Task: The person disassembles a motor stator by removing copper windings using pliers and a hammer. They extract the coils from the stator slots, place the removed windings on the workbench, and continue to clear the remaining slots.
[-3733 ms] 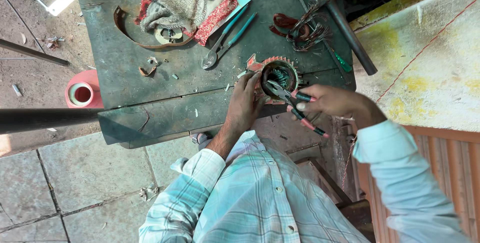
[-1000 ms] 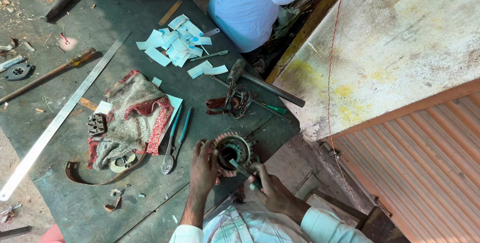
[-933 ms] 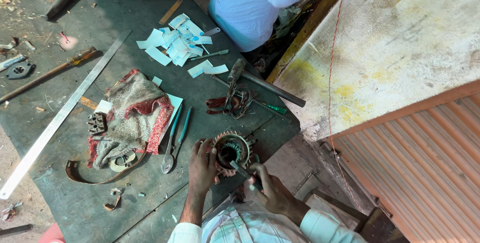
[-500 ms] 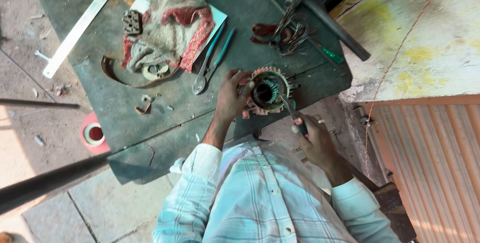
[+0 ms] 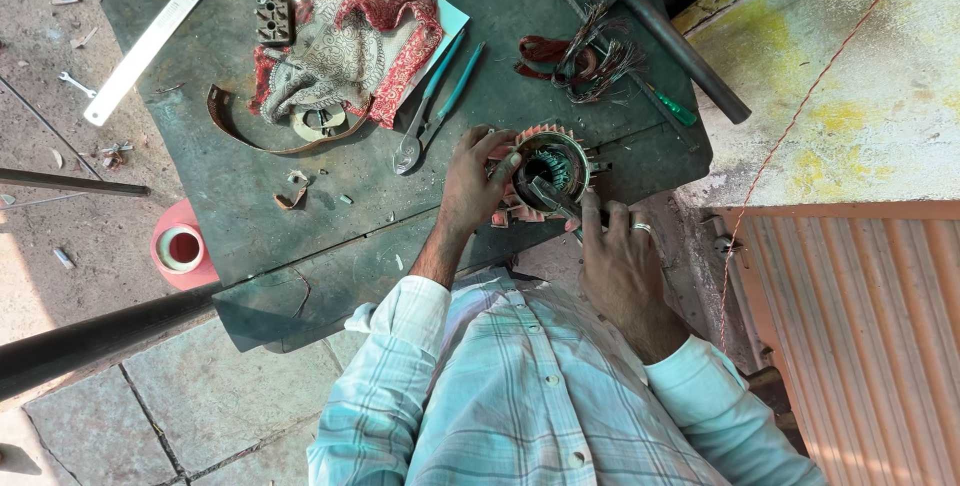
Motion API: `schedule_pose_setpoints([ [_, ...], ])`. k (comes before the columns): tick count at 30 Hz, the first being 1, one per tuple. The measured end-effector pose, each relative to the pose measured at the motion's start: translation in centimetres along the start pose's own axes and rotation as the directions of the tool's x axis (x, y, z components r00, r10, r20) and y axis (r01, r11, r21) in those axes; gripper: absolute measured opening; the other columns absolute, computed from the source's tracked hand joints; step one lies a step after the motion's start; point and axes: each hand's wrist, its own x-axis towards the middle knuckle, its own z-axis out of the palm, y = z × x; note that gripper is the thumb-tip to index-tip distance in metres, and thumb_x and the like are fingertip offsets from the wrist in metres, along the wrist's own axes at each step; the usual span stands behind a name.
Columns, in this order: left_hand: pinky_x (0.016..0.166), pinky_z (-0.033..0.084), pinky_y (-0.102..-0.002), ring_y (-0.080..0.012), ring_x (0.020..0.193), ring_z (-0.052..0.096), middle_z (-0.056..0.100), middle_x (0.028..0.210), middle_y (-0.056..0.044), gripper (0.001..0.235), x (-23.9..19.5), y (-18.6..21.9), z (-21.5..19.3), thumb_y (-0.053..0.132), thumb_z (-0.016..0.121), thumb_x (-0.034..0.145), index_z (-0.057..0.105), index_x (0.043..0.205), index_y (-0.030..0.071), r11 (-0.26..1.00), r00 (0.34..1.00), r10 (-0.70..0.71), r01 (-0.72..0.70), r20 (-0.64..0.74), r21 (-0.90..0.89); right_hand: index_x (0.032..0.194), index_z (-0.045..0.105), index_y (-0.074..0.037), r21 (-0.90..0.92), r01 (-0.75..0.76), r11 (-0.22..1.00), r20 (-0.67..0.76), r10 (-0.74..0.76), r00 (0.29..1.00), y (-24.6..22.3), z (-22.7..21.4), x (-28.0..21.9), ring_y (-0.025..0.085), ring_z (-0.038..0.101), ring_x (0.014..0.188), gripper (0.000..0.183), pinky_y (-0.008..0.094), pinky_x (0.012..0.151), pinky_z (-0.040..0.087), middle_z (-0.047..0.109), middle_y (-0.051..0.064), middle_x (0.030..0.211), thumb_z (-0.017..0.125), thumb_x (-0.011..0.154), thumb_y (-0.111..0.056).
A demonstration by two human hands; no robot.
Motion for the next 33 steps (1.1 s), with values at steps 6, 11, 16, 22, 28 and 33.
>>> schedule_pose_setpoints([
  [6,0.099,0.057,-0.041,-0.026,0.119,0.067,0.058,0.135,-0.017,0.034,0.1,0.4,-0.2,0.022,0.07,0.096,0.068,0.127,0.008,1.0,1.0,-0.021,0.021,0.009,-0.01,0.147,0.039,0.006,-0.081,-0.001,0.997,0.027,0.003,1.0,-0.1,-0.3,0.2,0.048,0.055,0.114,0.068,0.057,0.09,0.055,0.051,0.034,0.127,0.064,0.085,-0.008],
  [11,0.097,0.058,-0.041,-0.0258,0.117,0.068,0.057,0.136,-0.017,0.034,0.0,0.3,-0.3,0.022,0.07,0.096,0.068,0.128,0.009,1.0,1.0,-0.018,0.018,0.011,-0.008,0.146,0.041,0.007,-0.192,0.0,0.981,0.06,0.012,0.998,-0.8,-0.7,0.9,0.049,0.055,0.115,0.061,0.058,0.085,0.054,0.05,0.032,0.132,0.059,0.092,-0.016],
  [16,0.097,0.057,-0.041,-0.0267,0.114,0.07,0.06,0.132,-0.017,0.033,0.2,-0.4,0.2,0.022,0.071,0.096,0.069,0.127,0.01,1.0,1.0,0.014,-0.014,-0.007,-0.018,0.145,0.047,0.005,-0.328,0.026,0.944,-0.004,-0.029,1.0,-0.5,-0.7,0.9,0.038,0.061,0.113,0.056,0.049,0.089,0.055,0.061,0.024,0.124,0.056,0.095,-0.018],
  [22,0.095,0.056,-0.042,-0.0346,0.116,0.066,0.06,0.131,-0.018,0.033,0.1,0.5,-0.3,0.022,0.071,0.095,0.07,0.124,0.007,0.995,0.998,0.054,-0.056,-0.026,-0.084,0.137,0.053,0.007,-0.431,0.013,0.902,-0.173,-0.097,0.98,-1.3,-1.0,1.2,0.028,0.065,0.098,0.058,0.045,0.081,0.055,0.067,0.016,0.108,0.058,0.087,-0.021],
  [28,0.092,0.06,-0.041,-0.0293,0.113,0.072,0.06,0.134,-0.017,0.034,0.2,0.7,0.1,0.019,0.07,0.092,0.07,0.124,0.008,0.996,1.0,-0.024,0.022,-0.015,-0.091,0.158,0.014,0.01,0.057,-0.069,0.996,0.349,0.045,0.936,-0.5,-0.8,1.6,0.038,0.07,0.086,0.072,0.046,0.066,0.061,0.056,0.03,0.122,0.053,0.1,-0.01],
  [33,0.093,0.061,-0.041,-0.0273,0.117,0.07,0.059,0.133,-0.016,0.034,0.5,0.6,0.2,0.02,0.069,0.094,0.069,0.125,0.008,0.997,0.999,-0.047,0.048,0.003,-0.057,0.165,-0.014,-0.011,0.524,-0.114,0.844,0.388,-0.117,0.914,0.6,-2.2,1.7,0.035,0.069,0.076,0.093,0.045,0.068,0.054,0.067,0.03,0.101,0.056,0.103,-0.015],
])
